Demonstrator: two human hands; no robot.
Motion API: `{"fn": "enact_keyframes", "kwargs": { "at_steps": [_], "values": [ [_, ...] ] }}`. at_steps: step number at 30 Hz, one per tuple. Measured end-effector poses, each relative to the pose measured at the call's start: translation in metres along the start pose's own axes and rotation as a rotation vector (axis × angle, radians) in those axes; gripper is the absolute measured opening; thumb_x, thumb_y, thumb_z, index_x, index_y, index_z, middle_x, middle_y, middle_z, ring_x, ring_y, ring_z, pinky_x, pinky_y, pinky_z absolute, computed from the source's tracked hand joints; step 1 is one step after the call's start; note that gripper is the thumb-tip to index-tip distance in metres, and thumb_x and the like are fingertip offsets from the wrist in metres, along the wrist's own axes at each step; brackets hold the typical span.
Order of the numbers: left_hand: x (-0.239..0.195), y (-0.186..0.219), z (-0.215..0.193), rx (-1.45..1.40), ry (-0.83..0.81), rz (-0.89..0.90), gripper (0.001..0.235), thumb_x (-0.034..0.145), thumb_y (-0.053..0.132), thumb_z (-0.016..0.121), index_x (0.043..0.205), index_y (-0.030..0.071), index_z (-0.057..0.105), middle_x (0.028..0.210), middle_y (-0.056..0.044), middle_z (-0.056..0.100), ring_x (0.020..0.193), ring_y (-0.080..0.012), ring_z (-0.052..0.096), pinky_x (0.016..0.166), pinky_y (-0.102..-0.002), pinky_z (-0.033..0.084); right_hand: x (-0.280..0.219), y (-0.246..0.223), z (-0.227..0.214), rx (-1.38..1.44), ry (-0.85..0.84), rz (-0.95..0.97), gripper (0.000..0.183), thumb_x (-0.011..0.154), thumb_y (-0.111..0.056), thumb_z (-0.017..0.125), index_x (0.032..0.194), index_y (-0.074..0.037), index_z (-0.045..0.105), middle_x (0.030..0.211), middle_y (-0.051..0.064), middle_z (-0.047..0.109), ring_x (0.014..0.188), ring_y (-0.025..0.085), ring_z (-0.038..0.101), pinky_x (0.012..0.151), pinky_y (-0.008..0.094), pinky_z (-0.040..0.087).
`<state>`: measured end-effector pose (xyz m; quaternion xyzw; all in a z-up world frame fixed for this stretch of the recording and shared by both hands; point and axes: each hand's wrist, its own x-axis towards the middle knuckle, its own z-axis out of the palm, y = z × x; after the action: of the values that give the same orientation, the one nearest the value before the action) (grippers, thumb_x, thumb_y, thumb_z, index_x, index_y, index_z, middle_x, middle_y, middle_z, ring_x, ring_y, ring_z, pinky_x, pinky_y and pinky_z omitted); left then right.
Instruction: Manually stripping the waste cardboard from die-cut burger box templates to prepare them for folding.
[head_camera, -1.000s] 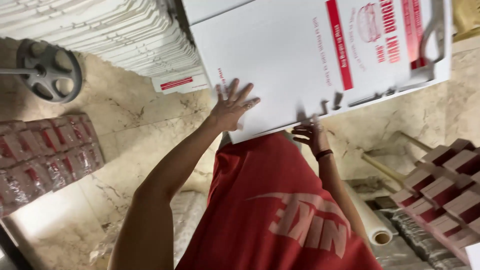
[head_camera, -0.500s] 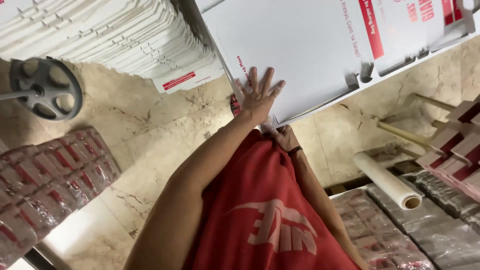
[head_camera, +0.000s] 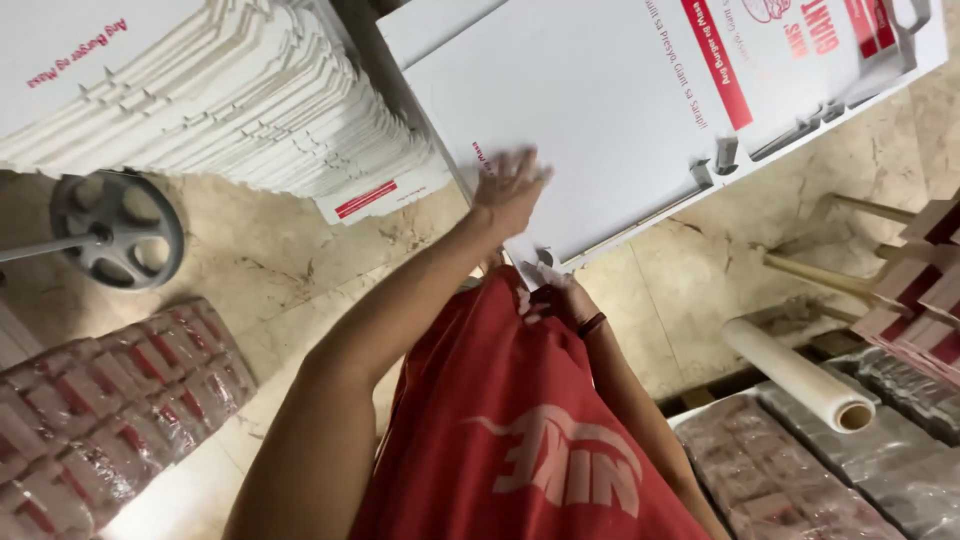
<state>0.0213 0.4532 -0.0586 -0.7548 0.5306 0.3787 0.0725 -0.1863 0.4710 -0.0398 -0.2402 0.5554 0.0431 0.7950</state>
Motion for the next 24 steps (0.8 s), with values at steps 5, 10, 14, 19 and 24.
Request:
{"fn": "enact_keyframes", "kwargs": {
  "at_steps": [5, 10, 14, 19, 24],
  "values": [
    [-0.018, -0.002, -0.065, 0.100, -0.075, -0.098, 0.138, 0.062, 0.021, 0.098, 0.166, 0.035, 0.008, 0.170, -0.012, -0.018, 0.147, -0.0634, -0.009, 0.104, -0.091, 0.018, 0.101, 0.079, -0.040, -0.042, -0.228, 0.007, 0.045, 0.106, -0.031, 0.050, 0.133, 0.005, 0.047, 0.080, 0.028, 0.067, 0.067, 0.045, 0.069, 0.041, 0.051, 0.055],
    [-0.031, 0.012, -0.077, 0.139, -0.091, -0.118, 0.114, 0.084, 0.011, 0.081, 0.165, 0.037, 0.005, 0.170, -0.011, -0.018, 0.147, -0.0625, -0.009, 0.104, -0.087, 0.024, -0.019, -0.024, 0.049, -0.517, -0.084, -0.103, 0.052, 0.097, -0.047, 0.058, 0.081, -0.001, 0.077, 0.063, 0.021, 0.070, 0.065, 0.035, 0.072, 0.065, 0.048, 0.054],
    [-0.053, 0.022, -0.095, 0.117, -0.112, -0.108, 0.114, 0.084, 0.006, 0.078, 0.165, 0.036, 0.004, 0.171, -0.011, -0.017, 0.149, -0.0625, -0.003, 0.106, -0.081, 0.032, -0.021, 0.010, 0.022, -0.827, -0.020, -0.230, 0.051, 0.089, -0.057, 0.066, 0.103, -0.008, 0.072, 0.082, 0.019, 0.075, 0.088, 0.034, 0.075, 0.087, 0.048, 0.056],
    [0.009, -0.002, -0.071, 0.144, -0.082, -0.097, 0.110, 0.075, 0.034, 0.088, 0.162, 0.035, 0.019, 0.168, -0.015, -0.004, 0.142, -0.0677, 0.006, 0.102, -0.078, 0.040, 0.053, 0.055, -0.024, -0.939, 0.041, -0.430, 0.076, 0.092, -0.056, 0.069, 0.141, -0.002, 0.050, 0.104, 0.027, 0.073, 0.103, 0.041, 0.071, 0.095, 0.051, 0.054],
    [0.049, -0.048, -0.096, 0.277, 0.364, -0.116, 0.074, 0.092, 0.056, 0.067, 0.157, 0.029, 0.045, 0.165, -0.011, 0.034, 0.152, -0.0466, 0.022, 0.117, -0.072, 0.019, -0.044, -0.039, 0.024, -0.781, -0.091, -0.329, 0.080, 0.093, -0.056, 0.070, 0.152, -0.008, 0.048, 0.147, 0.023, 0.056, 0.141, 0.040, 0.047, 0.122, 0.047, 0.035]
  ]
}}
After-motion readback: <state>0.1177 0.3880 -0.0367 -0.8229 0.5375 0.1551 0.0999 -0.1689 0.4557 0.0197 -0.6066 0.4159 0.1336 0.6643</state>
